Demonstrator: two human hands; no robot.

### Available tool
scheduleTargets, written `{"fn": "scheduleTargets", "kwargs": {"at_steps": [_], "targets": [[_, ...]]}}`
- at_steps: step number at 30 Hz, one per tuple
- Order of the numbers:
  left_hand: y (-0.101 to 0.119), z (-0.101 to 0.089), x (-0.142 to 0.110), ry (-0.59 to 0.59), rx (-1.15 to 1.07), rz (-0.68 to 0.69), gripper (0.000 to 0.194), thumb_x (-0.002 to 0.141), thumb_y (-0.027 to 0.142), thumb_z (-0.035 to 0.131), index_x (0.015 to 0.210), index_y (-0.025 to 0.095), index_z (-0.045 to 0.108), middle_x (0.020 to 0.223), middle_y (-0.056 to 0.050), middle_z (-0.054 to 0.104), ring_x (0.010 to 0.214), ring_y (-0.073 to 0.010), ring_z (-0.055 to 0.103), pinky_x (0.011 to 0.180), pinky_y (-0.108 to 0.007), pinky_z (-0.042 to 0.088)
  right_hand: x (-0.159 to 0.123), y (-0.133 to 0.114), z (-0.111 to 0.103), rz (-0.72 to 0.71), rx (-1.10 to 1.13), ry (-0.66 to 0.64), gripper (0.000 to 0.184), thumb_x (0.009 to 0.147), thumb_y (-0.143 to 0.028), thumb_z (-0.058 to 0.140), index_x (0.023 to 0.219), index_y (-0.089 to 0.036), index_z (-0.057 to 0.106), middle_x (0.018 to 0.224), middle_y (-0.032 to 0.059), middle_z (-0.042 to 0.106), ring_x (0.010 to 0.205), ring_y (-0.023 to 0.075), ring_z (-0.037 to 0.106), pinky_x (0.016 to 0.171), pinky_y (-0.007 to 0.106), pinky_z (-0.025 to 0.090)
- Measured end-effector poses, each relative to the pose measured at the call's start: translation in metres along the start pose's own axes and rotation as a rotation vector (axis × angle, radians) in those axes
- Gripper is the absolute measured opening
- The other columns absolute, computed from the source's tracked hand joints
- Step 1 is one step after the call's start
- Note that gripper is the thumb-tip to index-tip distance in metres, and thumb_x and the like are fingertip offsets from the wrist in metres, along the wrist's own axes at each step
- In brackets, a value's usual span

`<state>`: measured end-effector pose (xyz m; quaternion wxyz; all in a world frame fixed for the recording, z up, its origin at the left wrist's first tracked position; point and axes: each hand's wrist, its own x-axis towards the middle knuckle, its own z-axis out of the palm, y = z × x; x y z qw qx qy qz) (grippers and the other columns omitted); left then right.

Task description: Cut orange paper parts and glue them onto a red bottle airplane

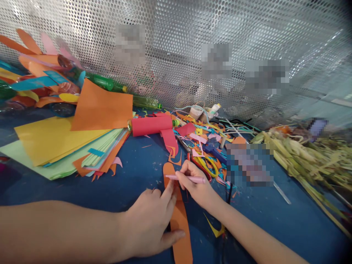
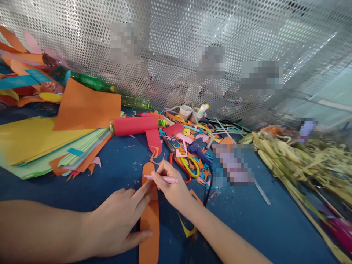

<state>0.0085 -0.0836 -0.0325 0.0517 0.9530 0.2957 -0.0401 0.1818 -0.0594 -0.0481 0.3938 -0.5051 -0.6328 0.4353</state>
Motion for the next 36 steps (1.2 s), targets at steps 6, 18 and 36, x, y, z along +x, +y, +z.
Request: {"fn": "scheduleTargets", "kwargs": {"at_steps": [6,18,36], "targets": [[0.0009,0.0022,-0.0008,-0.011,-0.005,-0.010,0.067,0.084,0.057,0.024,0.127,0.008,0.043,0.128,-0.022,0.044,0.081,-0.0282,0.060,0.068,-0.044,0.051,-0.0014,0.0032,-0.0006,0.029,-0.092,-0.008,0.022,0.086,-0.031,0.048,0.069,-0.021,0.039,0.054,-0.0069,0.042,0.052,0.0098,0.042,0.056,0.023,0.038],[0.0002,0.0031,-0.0009,0.028,0.010,-0.001,0.063,0.085,0.055,0.026,0.123,0.009,0.047,0.125,-0.021,0.047,0.076,-0.0266,0.059,0.064,-0.043,0.051,-0.0008,0.0005,0.0033,0.011,-0.073,0.010,0.024,0.086,-0.037,0.048,0.070,-0.021,0.038,0.055,-0.0071,0.038,0.050,0.0091,0.039,0.048,0.022,0.030],[0.0007,0.0027,-0.0012,0.019,0.002,-0.005,0.065,0.085,0.053,0.027,0.128,0.006,0.042,0.126,-0.023,0.046,0.079,-0.0282,0.059,0.065,-0.043,0.050,-0.0034,-0.0003,0.0056,-0.056,-0.194,0.170,0.024,0.085,-0.029,0.049,0.068,-0.022,0.034,0.057,-0.0075,0.033,0.050,0.0091,0.033,0.049,0.022,0.030]]}}
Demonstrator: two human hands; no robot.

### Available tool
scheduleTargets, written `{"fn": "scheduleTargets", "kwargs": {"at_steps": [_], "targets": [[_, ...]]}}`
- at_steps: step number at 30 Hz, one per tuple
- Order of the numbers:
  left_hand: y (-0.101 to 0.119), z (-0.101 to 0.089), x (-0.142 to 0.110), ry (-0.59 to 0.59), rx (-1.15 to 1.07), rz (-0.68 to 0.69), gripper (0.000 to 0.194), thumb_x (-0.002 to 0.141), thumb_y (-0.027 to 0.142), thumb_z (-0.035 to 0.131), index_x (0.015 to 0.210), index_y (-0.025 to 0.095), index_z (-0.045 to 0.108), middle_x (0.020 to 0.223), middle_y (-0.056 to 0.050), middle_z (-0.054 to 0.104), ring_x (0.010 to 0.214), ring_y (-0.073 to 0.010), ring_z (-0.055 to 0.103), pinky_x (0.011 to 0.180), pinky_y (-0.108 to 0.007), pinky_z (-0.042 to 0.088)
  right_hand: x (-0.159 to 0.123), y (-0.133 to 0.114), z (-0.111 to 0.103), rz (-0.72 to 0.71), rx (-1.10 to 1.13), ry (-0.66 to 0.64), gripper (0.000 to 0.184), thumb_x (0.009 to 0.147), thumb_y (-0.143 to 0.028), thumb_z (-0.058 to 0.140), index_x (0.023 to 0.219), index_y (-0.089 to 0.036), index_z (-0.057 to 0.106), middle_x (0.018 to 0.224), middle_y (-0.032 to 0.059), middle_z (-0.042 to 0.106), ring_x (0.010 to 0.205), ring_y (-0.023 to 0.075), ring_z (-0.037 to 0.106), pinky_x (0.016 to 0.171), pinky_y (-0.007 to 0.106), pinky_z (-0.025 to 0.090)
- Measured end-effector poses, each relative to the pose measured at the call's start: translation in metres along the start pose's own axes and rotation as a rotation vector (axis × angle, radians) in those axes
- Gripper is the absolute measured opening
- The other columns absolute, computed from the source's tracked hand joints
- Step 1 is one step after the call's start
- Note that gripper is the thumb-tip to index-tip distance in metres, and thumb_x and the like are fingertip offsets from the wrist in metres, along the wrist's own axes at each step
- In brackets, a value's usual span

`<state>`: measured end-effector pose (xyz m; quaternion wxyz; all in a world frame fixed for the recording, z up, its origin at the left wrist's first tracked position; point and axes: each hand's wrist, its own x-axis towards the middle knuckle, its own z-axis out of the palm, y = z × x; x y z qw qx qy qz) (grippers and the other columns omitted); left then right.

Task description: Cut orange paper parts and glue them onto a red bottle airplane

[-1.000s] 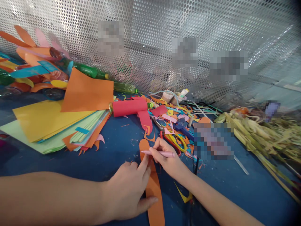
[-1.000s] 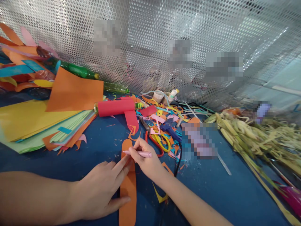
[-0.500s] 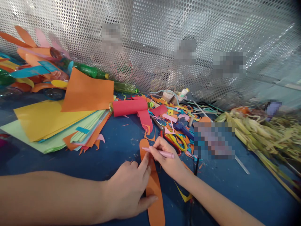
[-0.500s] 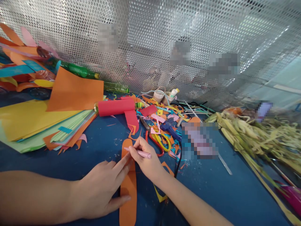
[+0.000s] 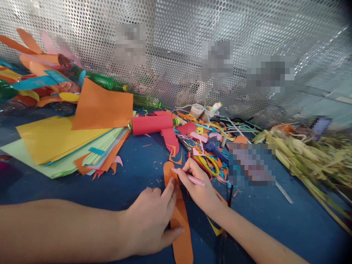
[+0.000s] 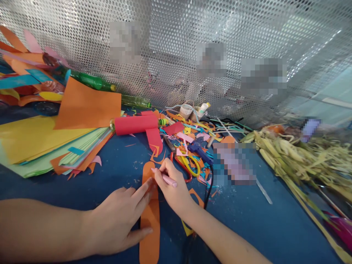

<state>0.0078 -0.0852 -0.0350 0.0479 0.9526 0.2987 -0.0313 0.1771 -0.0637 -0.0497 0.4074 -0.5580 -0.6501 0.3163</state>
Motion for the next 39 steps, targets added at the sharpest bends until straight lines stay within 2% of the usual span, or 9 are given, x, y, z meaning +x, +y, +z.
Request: {"fn": "scheduleTargets", "kwargs": {"at_steps": [6,11,15,27,31,33,36,39], "targets": [[0.000,-0.001,-0.001,-0.004,0.001,0.000,0.065,0.085,0.053,0.027,0.128,0.006,0.042,0.130,-0.023,0.043,0.079,-0.0268,0.058,0.065,-0.042,0.050,0.000,0.002,-0.003,-0.028,-0.071,0.042,0.024,0.085,-0.025,0.049,0.067,-0.022,0.032,0.057,-0.0069,0.032,0.052,0.0105,0.037,0.053,0.024,0.032],[0.000,-0.001,-0.001,-0.006,0.005,-0.002,0.064,0.085,0.052,0.027,0.127,0.007,0.043,0.130,-0.022,0.043,0.079,-0.0271,0.058,0.065,-0.042,0.050,0.001,0.002,-0.006,-0.066,-0.106,0.068,0.024,0.082,-0.020,0.050,0.066,-0.022,0.032,0.055,-0.0071,0.029,0.048,0.0103,0.034,0.048,0.024,0.028],[0.000,-0.001,0.000,-0.022,0.003,-0.005,0.064,0.085,0.053,0.028,0.127,0.008,0.043,0.133,-0.022,0.040,0.079,-0.0262,0.059,0.066,-0.041,0.050,0.001,0.002,-0.008,-0.049,-0.104,0.060,0.024,0.080,-0.019,0.050,0.065,-0.022,0.032,0.054,-0.0071,0.029,0.048,0.0104,0.033,0.048,0.024,0.029],[-0.001,-0.002,0.001,-0.031,0.007,-0.008,0.062,0.085,0.052,0.029,0.126,0.008,0.043,0.133,-0.022,0.039,0.077,-0.0249,0.059,0.065,-0.040,0.050,0.001,-0.002,-0.010,-0.017,-0.046,0.076,0.023,0.075,-0.014,0.048,0.061,-0.022,0.032,0.052,-0.0073,0.029,0.046,0.0097,0.034,0.045,0.022,0.031],[-0.001,-0.002,0.001,-0.019,-0.019,-0.014,0.061,0.085,0.053,0.029,0.125,0.010,0.045,0.133,-0.021,0.039,0.080,-0.0249,0.058,0.067,-0.040,0.050,0.000,-0.005,-0.008,-0.021,0.021,0.121,0.024,0.079,-0.019,0.048,0.061,-0.022,0.033,0.053,-0.0069,0.030,0.047,0.0098,0.034,0.046,0.023,0.032],[-0.001,-0.003,0.000,-0.001,-0.021,-0.018,0.059,0.085,0.052,0.030,0.122,0.010,0.048,0.132,-0.020,0.040,0.081,-0.0255,0.058,0.067,-0.041,0.050,0.000,-0.007,-0.006,-0.004,0.091,0.081,0.021,0.082,-0.025,0.049,0.065,-0.022,0.036,0.055,-0.0068,0.033,0.046,0.0094,0.034,0.046,0.023,0.032],[0.000,-0.002,0.000,0.006,-0.019,-0.020,0.057,0.085,0.052,0.031,0.118,0.010,0.051,0.125,-0.019,0.047,0.079,-0.0262,0.058,0.065,-0.042,0.051,-0.002,-0.008,-0.005,0.045,0.156,-0.057,0.019,0.084,-0.030,0.050,0.070,-0.022,0.039,0.057,-0.0062,0.040,0.049,0.0097,0.041,0.048,0.022,0.035],[0.001,0.000,0.000,-0.001,-0.011,-0.002,0.061,0.085,0.052,0.030,0.122,0.007,0.048,0.122,-0.021,0.049,0.076,-0.0272,0.060,0.063,-0.044,0.052,-0.002,-0.005,-0.004,0.060,0.154,-0.123,0.021,0.085,-0.031,0.050,0.070,-0.021,0.039,0.057,-0.0062,0.042,0.051,0.0096,0.044,0.049,0.021,0.035]]}}
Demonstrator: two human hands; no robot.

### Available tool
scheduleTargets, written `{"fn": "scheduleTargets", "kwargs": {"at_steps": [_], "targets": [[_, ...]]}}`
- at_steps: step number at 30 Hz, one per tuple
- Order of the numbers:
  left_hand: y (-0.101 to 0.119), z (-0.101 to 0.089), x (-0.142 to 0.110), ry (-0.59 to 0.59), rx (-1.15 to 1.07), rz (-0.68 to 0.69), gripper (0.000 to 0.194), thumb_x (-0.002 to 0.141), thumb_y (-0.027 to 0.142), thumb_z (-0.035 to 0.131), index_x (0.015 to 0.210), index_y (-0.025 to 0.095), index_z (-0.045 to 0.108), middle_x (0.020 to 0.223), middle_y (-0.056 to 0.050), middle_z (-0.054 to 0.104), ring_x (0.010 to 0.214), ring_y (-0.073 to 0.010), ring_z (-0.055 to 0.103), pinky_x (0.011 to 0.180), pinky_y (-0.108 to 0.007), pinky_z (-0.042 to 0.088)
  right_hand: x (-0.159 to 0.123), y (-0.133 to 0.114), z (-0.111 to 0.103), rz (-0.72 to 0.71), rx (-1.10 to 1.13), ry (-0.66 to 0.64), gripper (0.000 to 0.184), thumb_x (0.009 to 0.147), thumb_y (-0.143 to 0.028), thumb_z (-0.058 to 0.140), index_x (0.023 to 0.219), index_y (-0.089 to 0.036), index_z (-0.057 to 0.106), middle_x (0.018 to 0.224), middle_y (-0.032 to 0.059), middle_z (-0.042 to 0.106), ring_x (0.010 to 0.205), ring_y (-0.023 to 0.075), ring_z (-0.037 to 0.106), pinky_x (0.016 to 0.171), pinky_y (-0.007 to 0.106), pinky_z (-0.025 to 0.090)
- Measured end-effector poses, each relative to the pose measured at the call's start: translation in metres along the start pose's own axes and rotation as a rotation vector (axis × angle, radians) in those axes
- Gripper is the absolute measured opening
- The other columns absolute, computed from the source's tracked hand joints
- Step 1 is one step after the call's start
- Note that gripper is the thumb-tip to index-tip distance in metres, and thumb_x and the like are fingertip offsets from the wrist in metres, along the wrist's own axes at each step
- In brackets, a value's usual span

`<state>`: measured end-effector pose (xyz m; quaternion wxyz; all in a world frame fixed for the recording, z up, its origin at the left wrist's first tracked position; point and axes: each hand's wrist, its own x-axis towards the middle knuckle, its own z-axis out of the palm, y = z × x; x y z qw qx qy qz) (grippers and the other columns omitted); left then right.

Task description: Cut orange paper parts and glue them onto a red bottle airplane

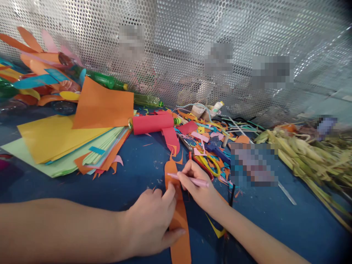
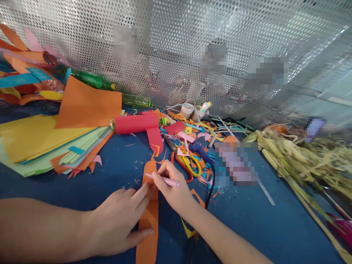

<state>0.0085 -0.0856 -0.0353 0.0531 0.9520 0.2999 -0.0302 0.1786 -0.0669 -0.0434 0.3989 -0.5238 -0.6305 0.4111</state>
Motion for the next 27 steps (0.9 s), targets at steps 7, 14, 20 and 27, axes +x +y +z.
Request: {"fn": "scheduleTargets", "kwargs": {"at_steps": [7,14,20,27], "targets": [[0.0015,-0.0006,-0.0006,-0.018,0.007,0.024,0.063,0.086,0.051,0.029,0.124,0.003,0.046,0.125,-0.026,0.046,0.077,-0.0286,0.062,0.062,-0.043,0.053,0.0012,0.0069,-0.0006,0.007,-0.049,0.011,0.022,0.086,-0.031,0.049,0.069,-0.021,0.039,0.055,-0.0069,0.041,0.049,0.0089,0.041,0.048,0.021,0.032],[0.0003,-0.0003,0.0002,-0.009,0.027,0.030,0.063,0.086,0.052,0.028,0.121,0.004,0.049,0.121,-0.025,0.049,0.072,-0.0274,0.062,0.059,-0.042,0.053,0.0016,0.0053,-0.0008,0.020,-0.056,-0.041,0.023,0.086,-0.031,0.049,0.069,-0.021,0.037,0.056,-0.0071,0.039,0.050,0.0085,0.038,0.050,0.021,0.032],[0.0009,0.0013,0.0008,0.011,0.065,0.036,0.063,0.086,0.052,0.027,0.121,0.004,0.049,0.122,-0.025,0.049,0.072,-0.0276,0.063,0.059,-0.043,0.053,0.0030,0.0081,0.0012,-0.019,-0.039,-0.029,0.023,0.086,-0.032,0.049,0.069,-0.021,0.037,0.059,-0.0072,0.036,0.050,0.0078,0.035,0.047,0.020,0.028],[0.0003,0.0009,0.0010,0.007,0.058,0.023,0.065,0.086,0.053,0.026,0.124,0.003,0.046,0.122,-0.024,0.049,0.072,-0.0262,0.062,0.060,-0.041,0.053,0.0017,0.0059,-0.0021,-0.049,-0.059,0.105,0.022,0.085,-0.029,0.049,0.067,-0.021,0.037,0.054,-0.0076,0.038,0.048,0.0090,0.039,0.050,0.022,0.035]]}}
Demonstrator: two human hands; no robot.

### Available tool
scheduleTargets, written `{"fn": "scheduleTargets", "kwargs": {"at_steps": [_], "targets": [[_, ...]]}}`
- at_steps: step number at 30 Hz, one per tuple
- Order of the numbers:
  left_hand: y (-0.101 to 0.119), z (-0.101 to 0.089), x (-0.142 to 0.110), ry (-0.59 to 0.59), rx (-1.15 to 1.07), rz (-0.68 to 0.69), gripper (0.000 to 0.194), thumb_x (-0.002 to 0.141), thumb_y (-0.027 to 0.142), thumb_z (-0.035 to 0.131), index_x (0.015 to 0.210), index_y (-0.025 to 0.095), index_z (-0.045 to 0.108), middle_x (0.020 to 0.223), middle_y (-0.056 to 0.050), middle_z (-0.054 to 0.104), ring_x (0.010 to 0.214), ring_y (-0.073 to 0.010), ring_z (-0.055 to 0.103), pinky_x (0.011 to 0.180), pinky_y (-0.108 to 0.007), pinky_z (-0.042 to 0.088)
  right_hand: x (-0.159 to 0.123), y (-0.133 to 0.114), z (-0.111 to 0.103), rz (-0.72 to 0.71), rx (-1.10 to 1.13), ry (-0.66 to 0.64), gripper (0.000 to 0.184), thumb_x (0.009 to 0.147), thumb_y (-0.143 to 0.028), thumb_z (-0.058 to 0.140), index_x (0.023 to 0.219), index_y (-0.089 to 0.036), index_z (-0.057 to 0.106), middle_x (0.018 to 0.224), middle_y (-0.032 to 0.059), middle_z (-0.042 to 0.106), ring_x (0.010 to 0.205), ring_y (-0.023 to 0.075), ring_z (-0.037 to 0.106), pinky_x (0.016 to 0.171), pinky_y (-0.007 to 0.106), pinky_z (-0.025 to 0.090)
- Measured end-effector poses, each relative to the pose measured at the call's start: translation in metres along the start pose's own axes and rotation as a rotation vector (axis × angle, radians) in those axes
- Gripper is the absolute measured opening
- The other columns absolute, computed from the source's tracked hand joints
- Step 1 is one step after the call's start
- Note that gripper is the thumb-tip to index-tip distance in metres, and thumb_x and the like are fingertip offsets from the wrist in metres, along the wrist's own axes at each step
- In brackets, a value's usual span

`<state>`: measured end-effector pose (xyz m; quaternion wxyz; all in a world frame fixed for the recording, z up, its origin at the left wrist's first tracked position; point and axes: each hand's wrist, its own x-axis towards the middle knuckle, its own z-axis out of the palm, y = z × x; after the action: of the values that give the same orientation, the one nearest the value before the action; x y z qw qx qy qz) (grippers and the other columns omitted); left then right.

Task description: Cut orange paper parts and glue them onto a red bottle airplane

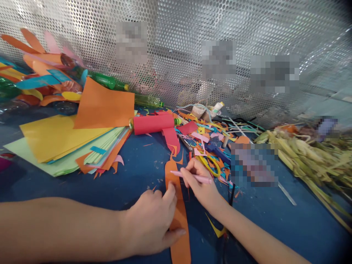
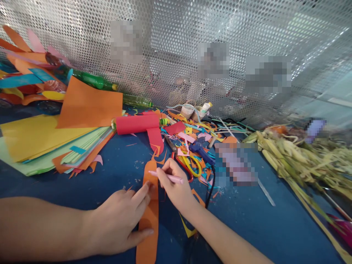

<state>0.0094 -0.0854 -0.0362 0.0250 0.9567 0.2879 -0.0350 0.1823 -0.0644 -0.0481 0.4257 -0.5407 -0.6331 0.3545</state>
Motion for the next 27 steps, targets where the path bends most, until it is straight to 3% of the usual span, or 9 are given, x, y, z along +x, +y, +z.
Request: {"fn": "scheduleTargets", "kwargs": {"at_steps": [4,7,12,17,23,27], "targets": [[-0.001,0.001,0.000,-0.004,0.005,0.001,0.067,0.086,0.053,0.025,0.126,0.002,0.043,0.124,-0.025,0.046,0.074,-0.0264,0.062,0.062,-0.042,0.053,0.000,-0.002,-0.002,-0.094,-0.100,0.201,0.024,0.082,-0.022,0.048,0.062,-0.021,0.035,0.055,-0.0067,0.034,0.049,0.0096,0.038,0.050,0.022,0.035],[-0.001,0.001,0.000,-0.011,-0.002,0.001,0.067,0.086,0.053,0.025,0.126,0.002,0.044,0.124,-0.025,0.046,0.074,-0.0269,0.063,0.062,-0.042,0.053,0.001,-0.004,-0.001,-0.134,-0.141,0.204,0.024,0.079,-0.018,0.047,0.060,-0.022,0.033,0.054,-0.0064,0.033,0.049,0.0099,0.038,0.049,0.022,0.035],[-0.001,0.003,0.000,0.003,-0.008,0.003,0.066,0.086,0.053,0.026,0.124,0.002,0.045,0.123,-0.025,0.048,0.074,-0.0272,0.062,0.061,-0.043,0.053,0.002,-0.004,-0.001,-0.085,-0.164,0.191,0.023,0.077,-0.015,0.046,0.060,-0.022,0.032,0.053,-0.0069,0.033,0.049,0.0100,0.036,0.050,0.022,0.035],[-0.001,0.001,-0.001,0.010,-0.020,0.006,0.066,0.085,0.055,0.026,0.122,0.004,0.046,0.123,-0.024,0.046,0.074,-0.0269,0.062,0.063,-0.044,0.053,0.002,-0.001,-0.003,-0.059,-0.078,0.233,0.025,0.079,-0.019,0.047,0.059,-0.021,0.032,0.054,-0.0065,0.032,0.050,0.0102,0.035,0.049,0.022,0.033],[-0.005,-0.007,-0.001,0.049,-0.064,0.036,0.065,0.084,0.057,0.025,0.115,0.006,0.051,0.097,-0.018,0.058,0.072,-0.0275,0.060,0.057,-0.042,0.053,0.002,-0.003,-0.005,-0.069,0.084,0.247,0.014,0.089,-0.028,0.043,0.077,-0.022,0.041,0.054,-0.0075,0.041,0.051,0.0099,0.043,0.055,0.023,0.036],[-0.006,-0.006,-0.005,0.153,-0.030,0.225,0.067,0.082,0.061,0.026,0.123,0.011,0.044,0.120,-0.023,0.049,0.075,-0.0286,0.060,0.055,-0.042,0.051,0.004,0.000,-0.005,-0.104,0.103,0.258,0.013,0.091,-0.030,0.041,0.081,-0.022,0.044,0.056,-0.0069,0.042,0.053,0.0099,0.043,0.056,0.023,0.036]]}}
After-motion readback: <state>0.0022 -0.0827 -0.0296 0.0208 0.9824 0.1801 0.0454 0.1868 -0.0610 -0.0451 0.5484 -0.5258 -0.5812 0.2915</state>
